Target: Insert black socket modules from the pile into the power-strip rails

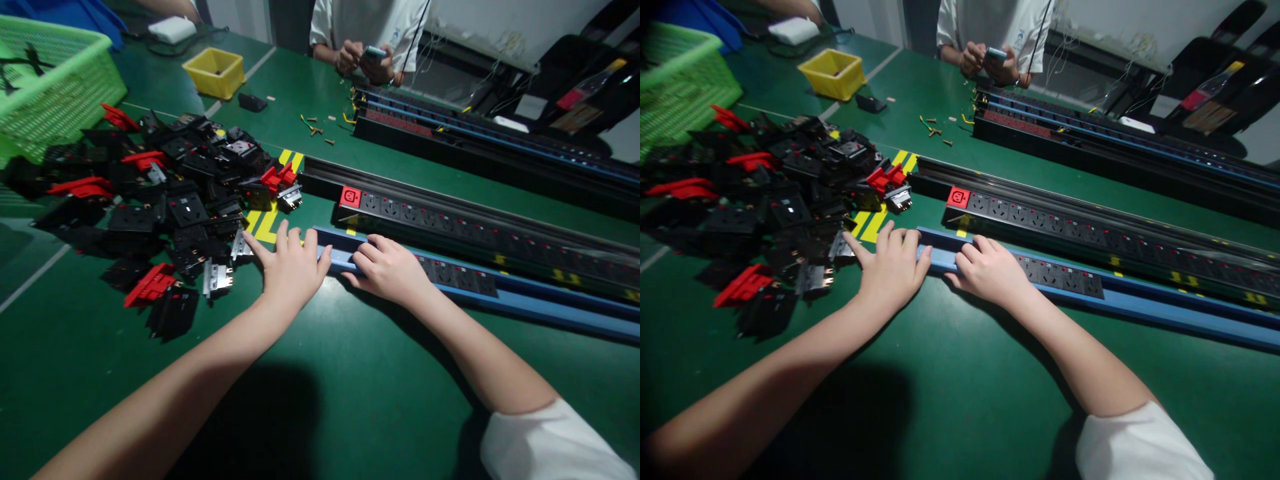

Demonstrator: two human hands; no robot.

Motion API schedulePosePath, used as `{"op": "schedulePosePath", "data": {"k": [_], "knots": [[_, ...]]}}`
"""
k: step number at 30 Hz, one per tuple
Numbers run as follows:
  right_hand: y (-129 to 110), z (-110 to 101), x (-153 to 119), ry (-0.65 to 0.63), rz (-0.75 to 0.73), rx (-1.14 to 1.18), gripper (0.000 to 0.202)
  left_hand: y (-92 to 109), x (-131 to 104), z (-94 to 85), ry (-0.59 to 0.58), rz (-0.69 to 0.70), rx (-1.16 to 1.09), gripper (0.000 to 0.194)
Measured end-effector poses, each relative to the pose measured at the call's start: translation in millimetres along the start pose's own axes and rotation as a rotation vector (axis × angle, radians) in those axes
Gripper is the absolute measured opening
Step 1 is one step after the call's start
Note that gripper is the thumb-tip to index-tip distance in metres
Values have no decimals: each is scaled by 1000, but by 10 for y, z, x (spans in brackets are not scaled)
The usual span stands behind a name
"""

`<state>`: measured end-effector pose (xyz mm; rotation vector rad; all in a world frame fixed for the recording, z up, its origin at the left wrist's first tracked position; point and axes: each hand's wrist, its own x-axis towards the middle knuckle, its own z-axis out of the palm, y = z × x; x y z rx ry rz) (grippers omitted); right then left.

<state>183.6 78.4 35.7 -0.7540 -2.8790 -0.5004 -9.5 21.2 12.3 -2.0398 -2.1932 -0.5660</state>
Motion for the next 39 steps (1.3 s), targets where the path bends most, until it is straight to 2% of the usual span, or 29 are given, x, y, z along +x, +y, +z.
{"op": "schedulePosePath", "data": {"k": [3,6,13,23,33,39], "knots": [[-1,-1,4,2,-3,-2,37,-18,6,10,25,34,-20,43],[0,-1,6,20,-9,-10,38,-9,-6,2,57,0,-18,42],[17,18,-1,44,-32,-18,33,-11,5,-23,49,32,12,41],[33,30,3,14,-52,-22,32,84,-25,-111,-35,-105,58,47],[24,24,-3,21,-35,-8,32,46,12,-117,-60,-48,89,50],[9,6,8,47,-27,-12,32,1,17,-136,-11,-19,45,48]]}}
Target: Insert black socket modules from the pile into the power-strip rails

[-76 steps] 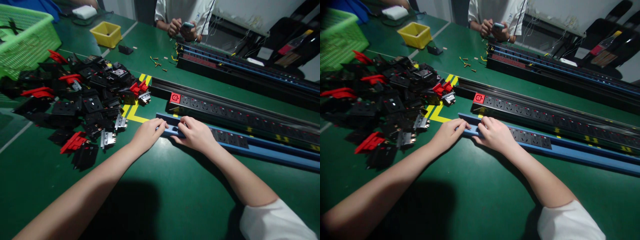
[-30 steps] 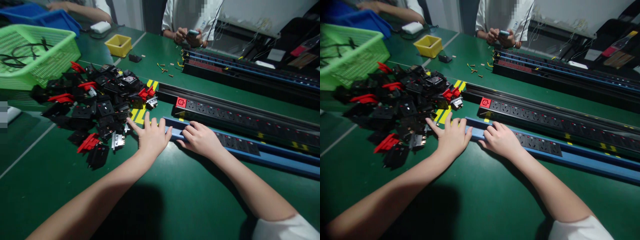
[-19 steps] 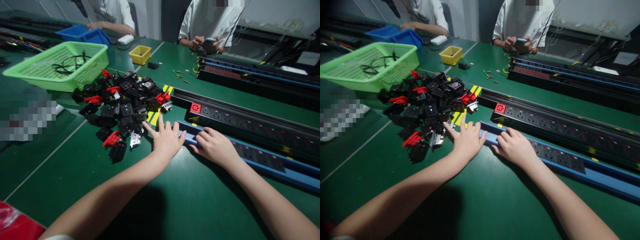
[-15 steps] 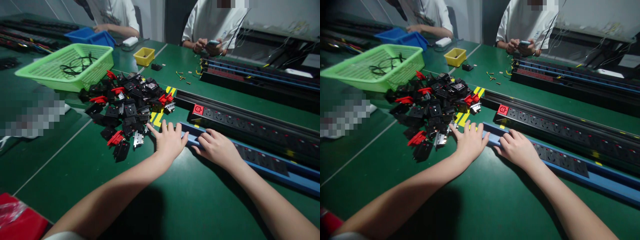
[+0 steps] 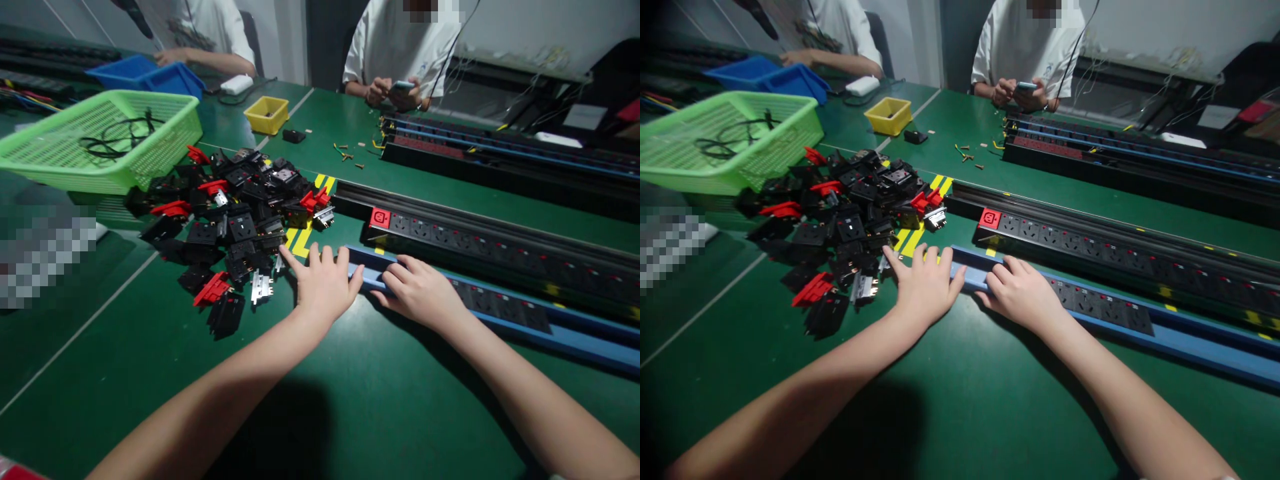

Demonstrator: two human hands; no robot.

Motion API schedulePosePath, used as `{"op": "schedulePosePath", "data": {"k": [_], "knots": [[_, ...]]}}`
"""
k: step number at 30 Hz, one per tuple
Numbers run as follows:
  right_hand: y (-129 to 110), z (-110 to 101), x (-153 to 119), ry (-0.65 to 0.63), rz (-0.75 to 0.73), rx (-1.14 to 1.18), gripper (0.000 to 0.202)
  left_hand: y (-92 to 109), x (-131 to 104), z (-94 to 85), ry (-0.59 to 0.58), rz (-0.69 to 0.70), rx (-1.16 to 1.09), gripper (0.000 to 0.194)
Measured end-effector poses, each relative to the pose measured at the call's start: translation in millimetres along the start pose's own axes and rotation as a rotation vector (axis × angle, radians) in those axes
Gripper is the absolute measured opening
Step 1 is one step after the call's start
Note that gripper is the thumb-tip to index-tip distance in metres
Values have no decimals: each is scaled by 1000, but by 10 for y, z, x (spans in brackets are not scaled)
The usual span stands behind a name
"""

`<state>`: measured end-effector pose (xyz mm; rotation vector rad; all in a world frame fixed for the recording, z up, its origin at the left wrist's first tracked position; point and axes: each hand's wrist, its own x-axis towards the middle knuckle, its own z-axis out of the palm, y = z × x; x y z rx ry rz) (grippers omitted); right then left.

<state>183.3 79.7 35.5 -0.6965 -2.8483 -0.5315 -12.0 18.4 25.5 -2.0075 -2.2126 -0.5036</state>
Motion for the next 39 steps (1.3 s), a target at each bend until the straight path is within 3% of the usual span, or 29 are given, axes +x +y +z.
{"op": "schedulePosePath", "data": {"k": [7,17,26,30,33,36,39], "knots": [[4,8,-4,-3,-7,-8,33,-114,29,-43,-62,-103,-22,71],[-6,19,-12,6,6,-4,35,-220,57,217,21,101,-107,65],[-9,3,-13,-21,31,22,33,-251,79,280,133,143,-312,67],[-12,1,-11,-37,40,48,31,-264,98,245,183,152,-428,62],[-13,2,-8,-43,43,43,32,-297,126,228,240,117,-525,46],[-14,5,-9,-37,45,37,33,-351,169,245,307,20,-631,26],[-12,11,-13,-38,44,39,34,-407,213,288,329,-117,-661,21]]}}
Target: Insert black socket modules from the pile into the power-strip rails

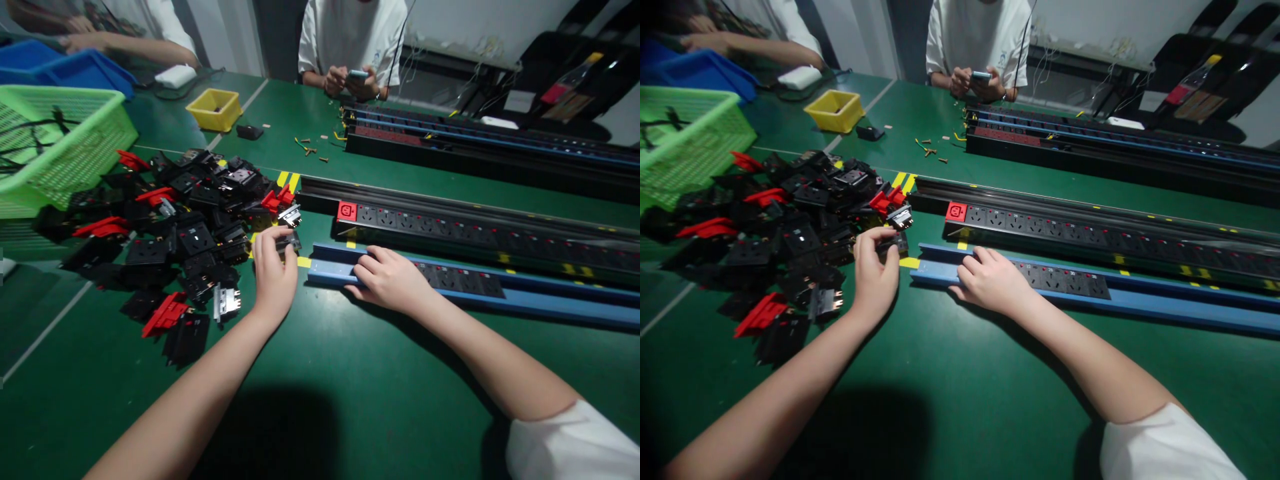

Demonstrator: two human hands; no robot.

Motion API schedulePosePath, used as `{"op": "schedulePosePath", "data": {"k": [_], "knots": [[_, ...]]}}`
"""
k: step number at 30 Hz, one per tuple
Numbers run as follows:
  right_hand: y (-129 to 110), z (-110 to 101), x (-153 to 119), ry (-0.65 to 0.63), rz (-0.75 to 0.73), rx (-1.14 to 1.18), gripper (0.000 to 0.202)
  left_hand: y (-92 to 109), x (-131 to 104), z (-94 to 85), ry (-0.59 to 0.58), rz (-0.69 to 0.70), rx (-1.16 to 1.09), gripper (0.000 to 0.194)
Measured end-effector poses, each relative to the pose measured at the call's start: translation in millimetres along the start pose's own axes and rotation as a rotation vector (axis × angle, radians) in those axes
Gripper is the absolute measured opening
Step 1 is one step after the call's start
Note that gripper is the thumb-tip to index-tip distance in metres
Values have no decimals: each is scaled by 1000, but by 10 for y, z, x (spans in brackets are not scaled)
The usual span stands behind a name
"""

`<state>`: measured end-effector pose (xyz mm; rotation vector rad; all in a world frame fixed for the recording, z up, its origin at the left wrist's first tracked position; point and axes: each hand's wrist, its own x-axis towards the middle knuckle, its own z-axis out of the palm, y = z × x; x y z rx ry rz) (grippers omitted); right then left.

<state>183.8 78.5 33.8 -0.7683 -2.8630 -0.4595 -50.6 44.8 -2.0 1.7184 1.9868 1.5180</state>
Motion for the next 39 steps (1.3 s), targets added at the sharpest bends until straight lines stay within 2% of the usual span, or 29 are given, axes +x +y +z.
{"op": "schedulePosePath", "data": {"k": [5,11,16,22,26,30,33,36,39], "knots": [[1,2,-5,0,3,16,31,-53,34,22,7,-124,-25,24],[-7,-15,0,-6,4,-1,32,-2,20,6,1,-86,22,28],[-6,-16,0,-4,-3,-12,34,-10,-7,20,55,-143,118,25],[-6,-12,0,4,-5,-19,35,-60,25,30,24,-186,97,38],[-7,-15,2,7,-5,-21,36,-68,26,27,11,-191,64,28],[-6,-7,5,16,-7,-20,36,-84,16,44,-58,-249,-8,36],[-4,-1,4,20,-9,-20,35,-95,15,62,-153,-239,35,45],[-2,0,-1,16,-10,-20,36,-111,18,73,-222,-181,116,43],[-1,1,-5,15,-7,-17,35,-126,21,70,-213,-177,75,36]]}}
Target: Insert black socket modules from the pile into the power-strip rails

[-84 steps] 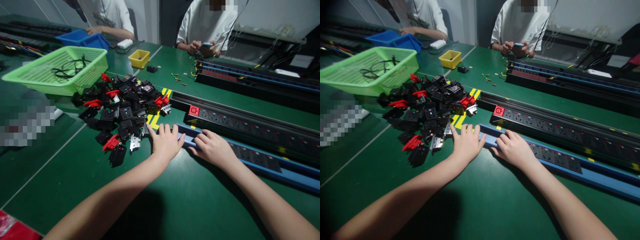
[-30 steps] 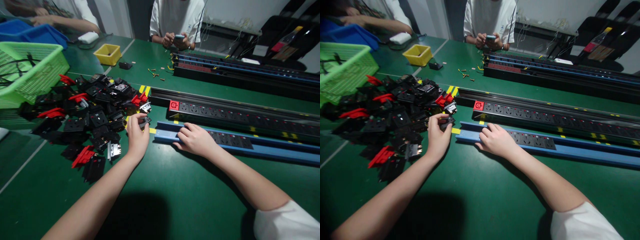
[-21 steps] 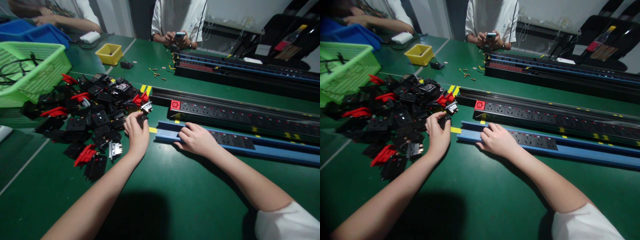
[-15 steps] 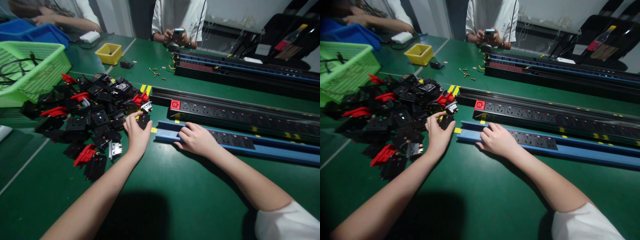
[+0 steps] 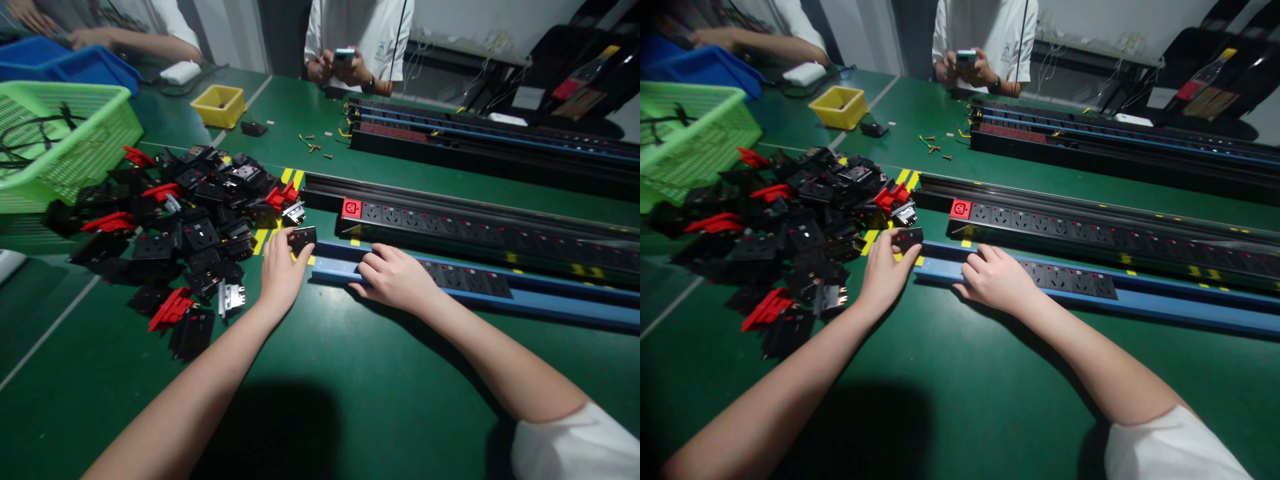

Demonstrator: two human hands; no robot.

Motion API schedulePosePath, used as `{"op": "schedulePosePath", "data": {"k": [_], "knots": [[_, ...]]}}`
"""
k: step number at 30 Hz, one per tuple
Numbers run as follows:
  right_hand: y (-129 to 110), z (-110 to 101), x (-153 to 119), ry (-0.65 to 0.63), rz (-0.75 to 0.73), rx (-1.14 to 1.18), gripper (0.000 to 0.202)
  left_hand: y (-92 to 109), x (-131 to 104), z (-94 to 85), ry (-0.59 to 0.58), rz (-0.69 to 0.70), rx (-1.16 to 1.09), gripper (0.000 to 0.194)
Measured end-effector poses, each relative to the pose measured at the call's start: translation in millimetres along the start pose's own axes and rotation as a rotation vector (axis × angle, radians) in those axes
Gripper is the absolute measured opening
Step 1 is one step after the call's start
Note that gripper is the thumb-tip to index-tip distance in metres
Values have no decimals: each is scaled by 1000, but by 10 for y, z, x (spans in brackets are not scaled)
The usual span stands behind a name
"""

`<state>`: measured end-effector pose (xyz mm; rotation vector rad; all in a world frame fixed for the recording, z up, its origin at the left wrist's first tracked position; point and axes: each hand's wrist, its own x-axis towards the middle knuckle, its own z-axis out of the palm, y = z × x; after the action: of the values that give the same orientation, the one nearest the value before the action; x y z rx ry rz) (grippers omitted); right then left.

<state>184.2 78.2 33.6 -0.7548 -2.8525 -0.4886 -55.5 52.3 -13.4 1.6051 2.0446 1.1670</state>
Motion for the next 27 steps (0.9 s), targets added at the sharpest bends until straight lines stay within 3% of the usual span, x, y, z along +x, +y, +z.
{"op": "schedulePosePath", "data": {"k": [4,11,19,27], "knots": [[3,0,2,-3,-4,-1,33,4,2,-12,47,-2,-180,32],[0,5,6,8,-6,-12,36,-4,56,-23,122,-123,-488,36],[4,4,3,11,-8,-14,36,61,51,-90,103,-77,-463,33],[3,-9,17,21,-11,-11,36,16,53,-14,37,-43,-429,38]]}}
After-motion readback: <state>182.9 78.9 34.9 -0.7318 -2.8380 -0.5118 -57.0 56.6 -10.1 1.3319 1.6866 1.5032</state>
